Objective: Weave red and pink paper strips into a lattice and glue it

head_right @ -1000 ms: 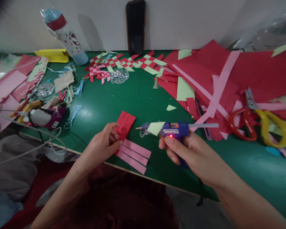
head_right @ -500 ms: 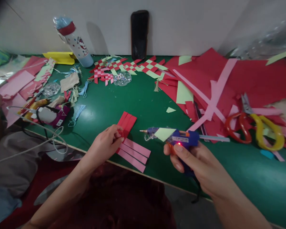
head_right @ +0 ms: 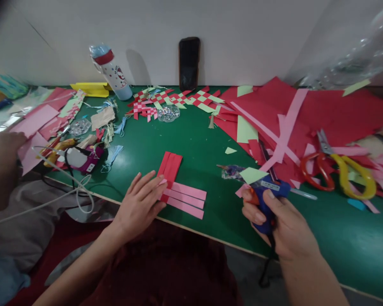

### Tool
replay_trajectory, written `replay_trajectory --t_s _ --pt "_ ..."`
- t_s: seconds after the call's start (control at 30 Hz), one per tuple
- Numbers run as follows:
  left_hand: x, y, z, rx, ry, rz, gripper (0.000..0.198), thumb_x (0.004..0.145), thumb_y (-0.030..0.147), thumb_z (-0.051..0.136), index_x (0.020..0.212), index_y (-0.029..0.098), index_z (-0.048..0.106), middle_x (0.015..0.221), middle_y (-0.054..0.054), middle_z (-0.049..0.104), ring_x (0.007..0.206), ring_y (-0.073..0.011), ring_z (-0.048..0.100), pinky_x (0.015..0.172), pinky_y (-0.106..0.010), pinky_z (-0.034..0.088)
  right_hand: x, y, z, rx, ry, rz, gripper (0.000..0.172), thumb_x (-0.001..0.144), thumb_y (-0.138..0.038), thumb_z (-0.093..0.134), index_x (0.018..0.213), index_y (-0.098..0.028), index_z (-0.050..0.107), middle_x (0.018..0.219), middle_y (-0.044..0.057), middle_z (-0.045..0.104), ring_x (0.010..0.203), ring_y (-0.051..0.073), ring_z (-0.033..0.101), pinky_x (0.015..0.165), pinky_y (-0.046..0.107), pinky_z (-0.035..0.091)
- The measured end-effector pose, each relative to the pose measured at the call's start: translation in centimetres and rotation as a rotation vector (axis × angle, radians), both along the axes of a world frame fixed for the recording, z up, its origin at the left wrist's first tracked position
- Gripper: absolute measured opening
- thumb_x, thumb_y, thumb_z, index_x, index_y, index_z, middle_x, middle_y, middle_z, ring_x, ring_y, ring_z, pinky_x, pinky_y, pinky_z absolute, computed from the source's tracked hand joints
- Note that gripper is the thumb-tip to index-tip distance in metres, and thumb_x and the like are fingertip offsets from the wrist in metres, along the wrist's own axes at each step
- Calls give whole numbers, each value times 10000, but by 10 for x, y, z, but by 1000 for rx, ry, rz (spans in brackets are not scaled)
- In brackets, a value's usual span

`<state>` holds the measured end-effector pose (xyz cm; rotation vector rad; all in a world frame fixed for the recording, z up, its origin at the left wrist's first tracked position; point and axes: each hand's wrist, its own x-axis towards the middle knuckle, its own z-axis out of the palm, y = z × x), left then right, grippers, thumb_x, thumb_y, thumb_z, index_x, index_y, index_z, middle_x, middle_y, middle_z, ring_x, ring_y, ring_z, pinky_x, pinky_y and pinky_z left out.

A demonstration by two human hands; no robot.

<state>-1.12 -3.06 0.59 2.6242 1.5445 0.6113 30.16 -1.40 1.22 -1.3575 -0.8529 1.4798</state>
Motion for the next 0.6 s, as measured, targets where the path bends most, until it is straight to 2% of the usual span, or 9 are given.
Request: replay_trajectory --t_s 0.07,0.17,0.33,0.47,0.6 --pt "4 -2 -7 -15 103 -53 513 987 496 427 1395 191 494 1454 -95 526 1418 -283 375 1206 -518 192 1 -1 -4 -35 124 -23 262 764 -489 689 788 -241 607 833 27 518 492 76 293 401 269 289" --pt "8 -3 -15 -63 163 -78 684 953 633 337 1459 180 421 1494 -108 476 1423 -262 378 1218 -494 172 1 -2 -5 -58 157 -20 248 766 -458 713 842 -232 648 841 20 526 506 67 332 406 242 305" --pt "9 -2 -18 -100 172 -84 728 937 673 302 1456 179 430 1502 -118 461 1413 -267 394 1219 -498 169 -2 -2 -6 -28 114 -45 271 755 -474 715 829 -223 646 852 26 538 508 70 322 407 243 296" --pt "10 -3 -17 -102 162 -82 774 913 710 316 1461 173 416 1524 -125 425 1425 -287 370 1223 -537 79 -3 -1 -7 -2 41 -31 284 756 -501 687 836 -235 631 876 40 548 511 85 315 430 275 289" --pt "11 -4 -11 -130 138 -82 782 910 706 341 1481 173 371 1517 -143 431 1411 -305 387 1189 -614 -19 -4 -1 1 -2 -12 17 244 782 -489 650 817 -250 618 899 78 542 525 112 326 448 334 271"
